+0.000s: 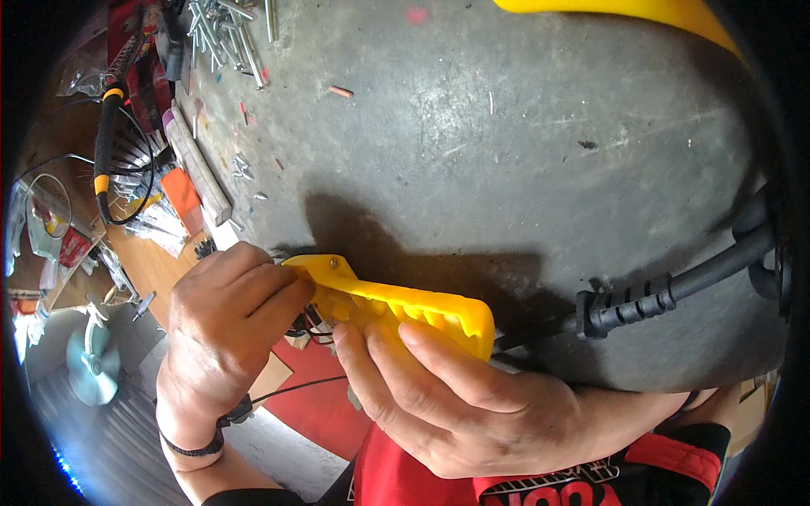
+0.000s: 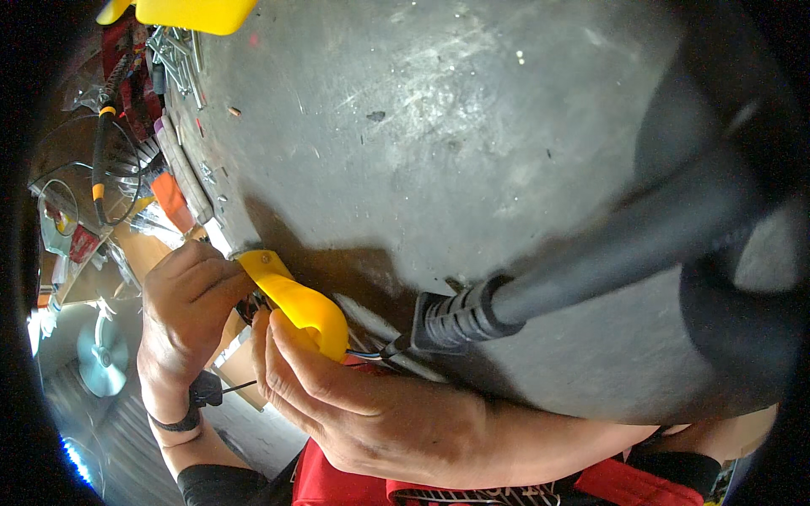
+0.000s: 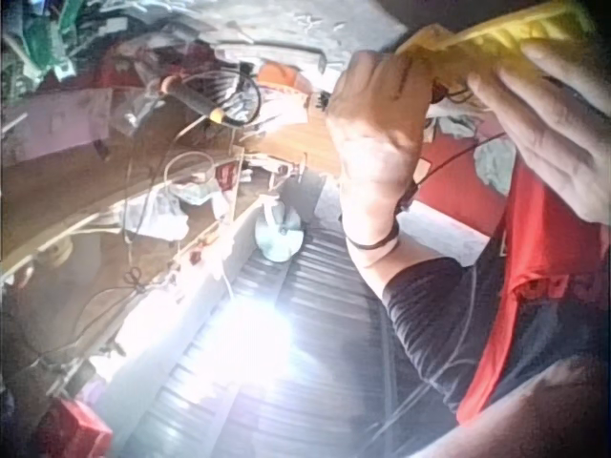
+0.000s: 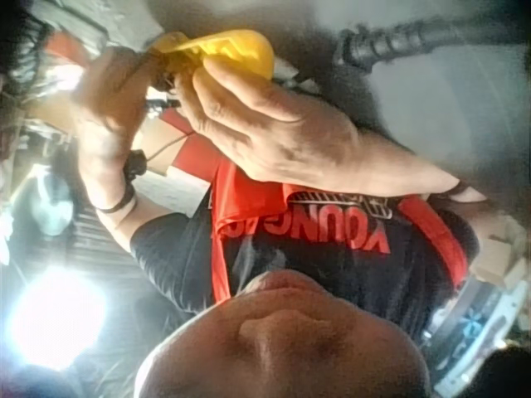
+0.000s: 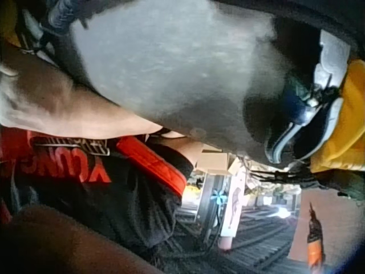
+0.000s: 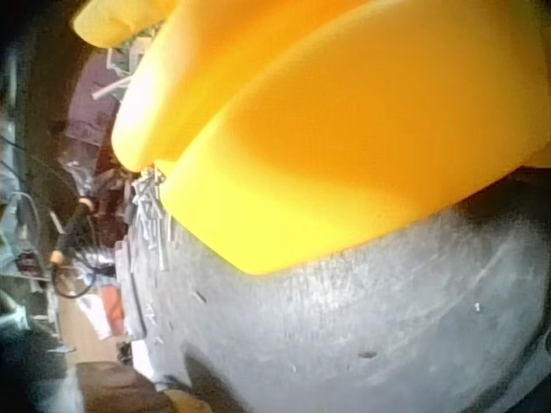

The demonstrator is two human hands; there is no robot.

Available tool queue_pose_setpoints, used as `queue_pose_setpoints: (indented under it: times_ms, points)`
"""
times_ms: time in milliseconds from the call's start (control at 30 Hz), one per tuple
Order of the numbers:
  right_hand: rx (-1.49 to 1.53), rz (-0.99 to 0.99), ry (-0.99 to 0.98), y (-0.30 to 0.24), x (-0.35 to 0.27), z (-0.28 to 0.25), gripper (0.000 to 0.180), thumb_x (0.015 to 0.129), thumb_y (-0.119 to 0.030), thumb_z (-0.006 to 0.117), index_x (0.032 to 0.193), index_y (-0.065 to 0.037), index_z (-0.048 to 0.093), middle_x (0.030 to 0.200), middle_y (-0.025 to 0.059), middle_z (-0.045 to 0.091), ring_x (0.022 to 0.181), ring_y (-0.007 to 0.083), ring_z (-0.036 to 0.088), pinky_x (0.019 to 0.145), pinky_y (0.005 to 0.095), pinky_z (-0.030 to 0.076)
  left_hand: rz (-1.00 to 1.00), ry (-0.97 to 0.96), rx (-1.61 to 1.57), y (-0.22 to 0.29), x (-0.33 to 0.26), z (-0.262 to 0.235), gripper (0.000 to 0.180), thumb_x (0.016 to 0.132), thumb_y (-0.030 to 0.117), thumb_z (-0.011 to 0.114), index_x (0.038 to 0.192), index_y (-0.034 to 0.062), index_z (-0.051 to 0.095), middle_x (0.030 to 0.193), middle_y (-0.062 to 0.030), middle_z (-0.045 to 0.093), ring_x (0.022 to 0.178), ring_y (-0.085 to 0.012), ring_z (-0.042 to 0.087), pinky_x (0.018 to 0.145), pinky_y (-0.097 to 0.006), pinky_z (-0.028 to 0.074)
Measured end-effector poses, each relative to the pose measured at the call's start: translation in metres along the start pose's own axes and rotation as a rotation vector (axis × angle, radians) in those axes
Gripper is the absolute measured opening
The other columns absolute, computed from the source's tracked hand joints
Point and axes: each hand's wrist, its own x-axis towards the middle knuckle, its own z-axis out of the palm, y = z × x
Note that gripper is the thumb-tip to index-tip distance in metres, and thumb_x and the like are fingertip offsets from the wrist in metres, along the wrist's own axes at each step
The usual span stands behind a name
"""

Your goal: Assembling components of a yellow handheld electronic device, including screwing housings together and soldering a wire to a PCB.

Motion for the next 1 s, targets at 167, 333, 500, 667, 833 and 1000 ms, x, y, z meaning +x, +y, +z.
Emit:
queue_pose_setpoints:
  times_ms: [167,333,500,667,833,1000]
  points:
    - [-0.023,-0.006,0.002,0.001,-0.003,0.001,0.039,0.085,-0.029,0.052,0.109,-0.007,0.073,0.123,0.0067,0.065,0.118,0.0203,0.058,0.112,0.0433,0.037,0.026,0.013,0.013,0.001,0.006,-0.001,0.022,0.062,0.011,0.067,0.083,0.0050,0.069,0.079,-0.0030,0.062,0.074,-0.0212,0.060,0.062,-0.033,0.050]
    - [-0.008,-0.027,-0.006,0.001,0.000,0.002,0.036,0.087,-0.029,0.052,0.107,-0.008,0.073,0.124,0.0064,0.065,0.119,0.0203,0.058,0.113,0.0445,0.036,-0.003,-0.009,-0.020,0.000,0.002,-0.001,0.020,0.062,0.011,0.067,0.082,0.0059,0.068,0.079,-0.0023,0.062,0.073,-0.0205,0.059,0.060,-0.032,0.050]
    - [0.007,-0.022,-0.037,0.005,-0.002,-0.006,0.036,0.088,-0.030,0.053,0.106,-0.006,0.073,0.124,0.0071,0.065,0.118,0.0211,0.058,0.114,0.0451,0.034,0.021,-0.041,0.003,0.002,0.002,-0.005,0.021,0.064,0.011,0.067,0.084,0.0062,0.067,0.079,-0.0018,0.059,0.072,-0.0203,0.058,0.058,-0.032,0.050]
    - [0.017,-0.033,-0.047,0.006,-0.001,-0.005,0.037,0.086,-0.029,0.052,0.106,-0.005,0.072,0.124,0.0093,0.065,0.118,0.0220,0.058,0.113,0.0442,0.035,0.062,-0.047,0.050,0.005,0.005,-0.006,0.021,0.065,0.010,0.067,0.084,0.0050,0.066,0.078,-0.0032,0.057,0.074,-0.0202,0.058,0.058,-0.031,0.050]
    - [0.019,-0.043,-0.043,0.006,-0.002,-0.003,0.037,0.086,-0.030,0.052,0.106,-0.005,0.072,0.123,0.0090,0.065,0.118,0.0219,0.058,0.113,0.0443,0.034,0.074,-0.052,0.080,0.007,0.008,-0.008,0.019,0.065,0.010,0.066,0.083,0.0037,0.065,0.077,-0.0038,0.056,0.075,-0.0201,0.058,0.059,-0.031,0.050]
    - [0.027,-0.035,-0.022,0.006,-0.002,-0.004,0.037,0.086,-0.031,0.052,0.106,-0.006,0.072,0.123,0.0090,0.065,0.118,0.0221,0.059,0.114,0.0455,0.033,0.089,-0.129,0.068,0.008,0.011,-0.016,0.018,0.065,0.010,0.066,0.082,0.0038,0.065,0.075,-0.0040,0.053,0.074,-0.0204,0.057,0.059,-0.031,0.049]
